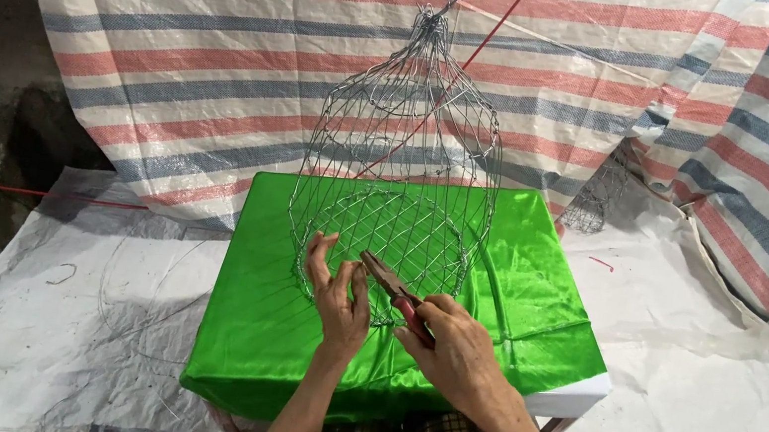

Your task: Using pliers to cut and shape a teardrop-shaped wire mesh structure

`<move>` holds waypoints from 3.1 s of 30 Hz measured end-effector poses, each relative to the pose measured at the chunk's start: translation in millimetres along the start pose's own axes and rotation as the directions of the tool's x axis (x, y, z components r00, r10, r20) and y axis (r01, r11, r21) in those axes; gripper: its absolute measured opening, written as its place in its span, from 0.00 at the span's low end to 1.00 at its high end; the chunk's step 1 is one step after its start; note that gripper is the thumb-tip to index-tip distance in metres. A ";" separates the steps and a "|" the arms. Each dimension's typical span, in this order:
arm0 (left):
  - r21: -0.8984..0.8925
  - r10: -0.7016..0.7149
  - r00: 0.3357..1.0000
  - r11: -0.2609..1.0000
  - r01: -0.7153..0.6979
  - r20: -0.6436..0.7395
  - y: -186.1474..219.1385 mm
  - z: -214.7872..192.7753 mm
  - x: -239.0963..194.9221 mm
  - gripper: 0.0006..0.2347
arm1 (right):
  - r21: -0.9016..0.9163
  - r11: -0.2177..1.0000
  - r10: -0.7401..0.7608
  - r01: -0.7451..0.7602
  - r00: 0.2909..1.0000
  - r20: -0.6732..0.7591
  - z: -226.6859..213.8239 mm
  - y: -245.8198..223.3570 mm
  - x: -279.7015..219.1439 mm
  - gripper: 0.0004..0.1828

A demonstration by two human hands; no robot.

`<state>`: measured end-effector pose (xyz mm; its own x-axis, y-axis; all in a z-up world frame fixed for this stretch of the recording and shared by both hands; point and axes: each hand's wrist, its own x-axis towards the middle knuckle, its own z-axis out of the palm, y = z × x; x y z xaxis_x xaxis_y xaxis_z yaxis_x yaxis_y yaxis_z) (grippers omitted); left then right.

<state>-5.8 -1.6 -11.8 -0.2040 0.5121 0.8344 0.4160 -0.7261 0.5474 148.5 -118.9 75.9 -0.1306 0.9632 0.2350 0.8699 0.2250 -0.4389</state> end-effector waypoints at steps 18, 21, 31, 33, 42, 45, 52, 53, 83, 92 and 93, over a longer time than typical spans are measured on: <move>-0.126 -0.028 0.993 0.991 0.043 0.113 -0.5 -12.4 -3.7 0.12 | -0.045 0.999 -0.020 0.021 0.999 0.030 2.4 -2.5 -5.0 0.20; -0.162 0.003 0.995 0.987 0.014 0.102 -1.3 -11.0 -3.3 0.07 | -0.098 0.992 -0.078 0.074 0.996 -0.035 0.3 -5.6 -4.3 0.18; -0.178 0.005 0.994 0.984 0.015 0.112 2.8 -12.1 -0.5 0.12 | 0.063 0.996 0.047 -0.057 0.988 0.149 -22.1 -2.2 4.4 0.19; -0.190 0.015 0.993 0.982 0.007 0.115 2.3 -12.5 -0.3 0.12 | 0.082 0.995 0.044 -0.060 0.982 0.182 -24.8 -2.7 3.9 0.20; -0.062 -0.011 0.989 0.998 0.020 0.146 -6.0 -12.3 -3.8 0.16 | -0.242 0.970 -0.047 0.036 0.998 -0.041 -1.7 -10.3 -21.0 0.19; -0.127 0.004 0.993 0.992 0.011 0.116 -7.5 -13.7 -3.4 0.15 | -0.178 0.981 -0.098 0.075 0.987 -0.128 -9.5 -6.9 -33.1 0.17; -0.122 0.085 0.996 0.989 -0.086 -0.016 -13.2 -22.3 4.0 0.02 | 0.220 0.975 0.058 -0.041 0.996 -0.071 -26.9 18.8 -45.0 0.23; -0.110 0.084 0.995 0.990 -0.088 -0.047 -14.2 -22.9 6.1 0.01 | 0.309 0.945 0.121 -0.110 0.992 -0.019 -31.7 19.3 -45.9 0.26; -0.294 -0.444 0.730 0.709 0.640 0.520 -146.5 3.8 173.2 0.22 | 0.877 0.419 0.330 0.235 0.860 -0.388 -38.9 30.6 91.0 0.17; -0.417 -0.501 0.751 0.628 0.657 0.430 -129.5 2.7 170.2 0.25 | 0.826 0.480 0.291 0.295 0.835 -0.467 -46.7 11.0 98.1 0.08; -0.416 -0.501 0.751 0.628 0.657 0.429 -127.7 3.0 170.7 0.25 | 0.827 0.480 0.291 0.294 0.836 -0.466 -49.5 9.6 100.5 0.08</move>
<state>-91.1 179.9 60.5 0.0186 0.9457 0.3245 -0.2418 -0.3107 0.9193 167.3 -27.2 138.3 0.3654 0.8016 0.4732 -0.0143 0.5131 -0.8582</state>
